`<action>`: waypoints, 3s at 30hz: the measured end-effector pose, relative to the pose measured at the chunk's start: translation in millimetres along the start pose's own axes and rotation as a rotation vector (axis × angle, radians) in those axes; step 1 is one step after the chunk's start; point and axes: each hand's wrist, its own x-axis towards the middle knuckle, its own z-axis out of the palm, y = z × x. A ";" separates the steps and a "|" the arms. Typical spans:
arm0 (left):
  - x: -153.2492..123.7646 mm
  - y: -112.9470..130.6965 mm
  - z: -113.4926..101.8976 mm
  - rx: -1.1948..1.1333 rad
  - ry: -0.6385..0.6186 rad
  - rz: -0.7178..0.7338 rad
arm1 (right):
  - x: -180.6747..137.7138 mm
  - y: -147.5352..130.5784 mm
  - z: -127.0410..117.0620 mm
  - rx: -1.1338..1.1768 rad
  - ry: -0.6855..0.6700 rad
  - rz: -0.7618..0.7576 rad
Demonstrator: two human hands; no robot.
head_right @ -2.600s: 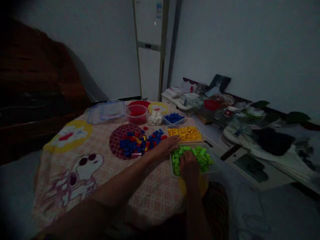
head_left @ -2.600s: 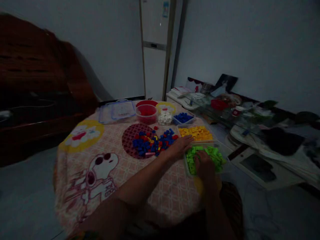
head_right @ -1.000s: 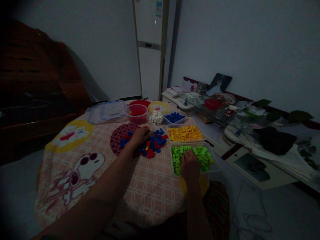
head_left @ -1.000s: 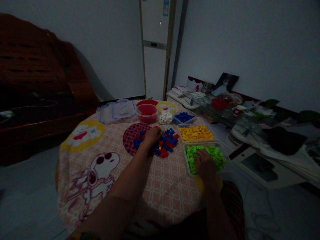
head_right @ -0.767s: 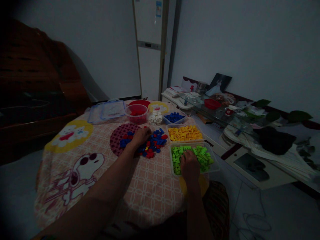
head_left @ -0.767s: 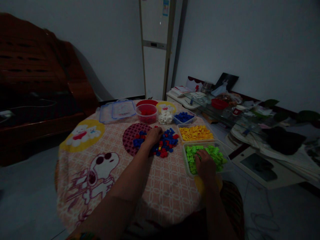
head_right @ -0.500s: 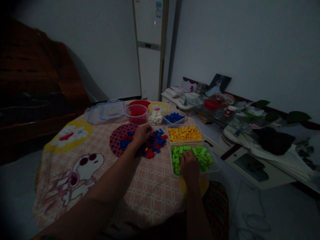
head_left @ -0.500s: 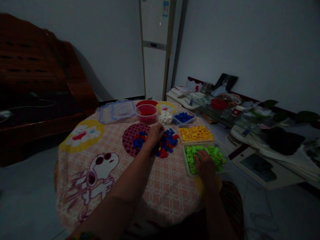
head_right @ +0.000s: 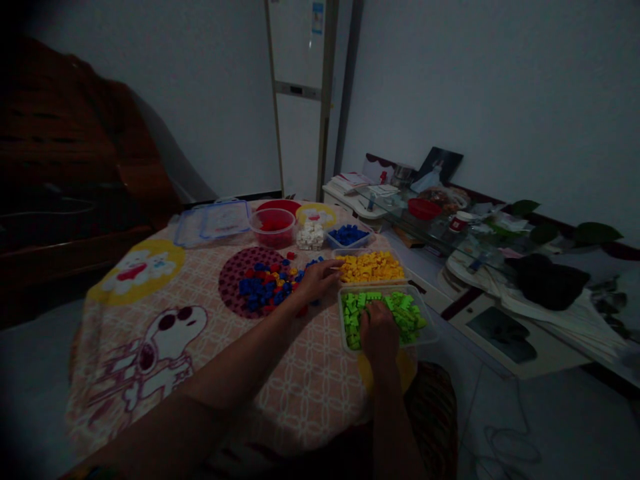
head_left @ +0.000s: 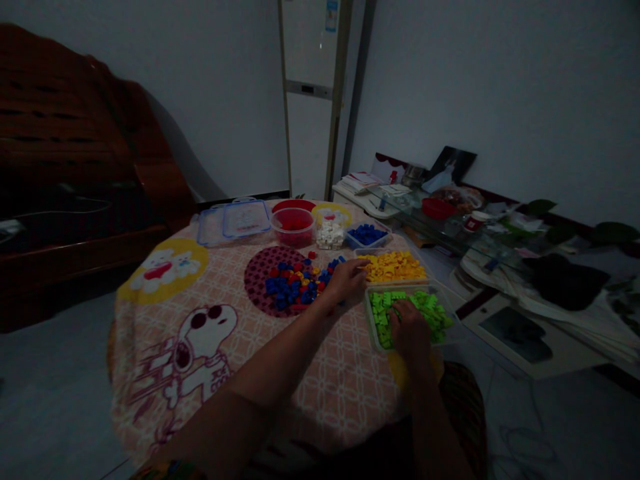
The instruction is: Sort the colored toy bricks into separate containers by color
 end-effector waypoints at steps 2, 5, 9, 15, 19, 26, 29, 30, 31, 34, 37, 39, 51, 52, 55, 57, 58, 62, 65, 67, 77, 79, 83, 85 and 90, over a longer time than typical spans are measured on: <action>2.0 -0.1 -10.1 0.072 0.018 -0.013 | 0.1 0.5 0.3 -0.002 -0.003 0.008; 5.2 -3.5 -33.4 0.252 0.067 -0.073 | -0.3 1.2 1.1 0.007 0.001 0.008; 6.0 -15.5 -67.4 0.514 0.085 -0.154 | -1.1 2.0 2.2 0.004 0.002 -0.002; 0.9 -28.5 -95.7 0.773 -0.069 -0.278 | -1.5 3.2 2.9 -0.010 0.003 -0.011; -2.3 -30.2 -94.4 0.816 -0.145 -0.349 | -2.0 3.3 3.7 -0.002 0.002 0.003; -1.2 -31.9 -94.4 0.756 -0.105 -0.309 | -2.1 2.2 2.8 0.000 0.005 0.006; 1.9 -27.6 -93.9 0.612 -0.010 -0.272 | -1.9 1.5 1.2 0.002 0.010 -0.001; 3.0 -25.6 -92.2 0.561 0.018 -0.265 | -1.7 1.2 0.7 0.000 0.010 0.001; 4.0 -23.6 -89.7 0.514 0.037 -0.260 | -1.6 0.8 0.3 -0.003 0.008 0.004; 6.4 -18.3 -78.7 0.406 0.050 -0.242 | -1.2 0.1 -0.1 -0.009 0.002 0.005; 6.9 -14.1 -65.0 0.350 0.041 -0.212 | -1.2 0.3 0.9 -0.019 0.006 0.001; 6.1 -10.8 -54.5 0.341 0.035 -0.174 | -1.4 0.7 1.5 -0.022 0.000 0.002; -1.1 -5.4 0.7 0.197 -0.006 0.032 | -1.2 -1.0 0.4 -0.011 -0.006 0.004; -0.8 -6.3 1.1 0.169 -0.001 0.053 | -1.1 -0.9 0.5 -0.012 -0.007 0.004; 2.1 -6.2 -6.0 0.125 -0.008 0.098 | -1.2 -0.3 0.7 -0.014 -0.014 0.003; 5.2 -4.2 -20.4 0.177 -0.017 0.089 | -1.6 0.1 1.0 -0.009 -0.006 0.002; 6.8 -3.4 -30.8 0.231 -0.020 0.071 | -1.9 0.2 1.3 -0.007 0.001 0.004; 7.8 -8.1 -89.9 0.498 -0.045 -0.076 | -2.7 0.3 1.9 -0.013 0.014 0.001; -2.2 -20.7 -139.8 0.614 -0.118 -0.248 | -2.3 -0.5 1.1 -0.017 0.009 -0.006; -12.4 -29.3 -167.5 0.646 -0.111 -0.350 | -1.5 -1.0 0.4 -0.018 0.011 -0.005; -20.9 -41.2 -183.8 0.594 -0.163 -0.479 | -0.4 0.8 1.6 -0.021 0.006 -0.005; -19.4 -44.1 -181.6 0.660 -0.200 -0.515 | -0.8 1.1 1.9 -0.016 0.014 -0.008; -20.7 -49.5 -184.8 0.769 -0.196 -0.572 | -0.6 1.7 2.3 -0.014 0.010 -0.006; -21.4 -51.4 -185.5 0.786 -0.203 -0.570 | -0.1 1.8 2.1 -0.012 0.010 -0.003; -20.4 -53.5 -176.7 0.770 -0.197 -0.562 | 0.7 1.0 1.1 -0.017 0.002 -0.007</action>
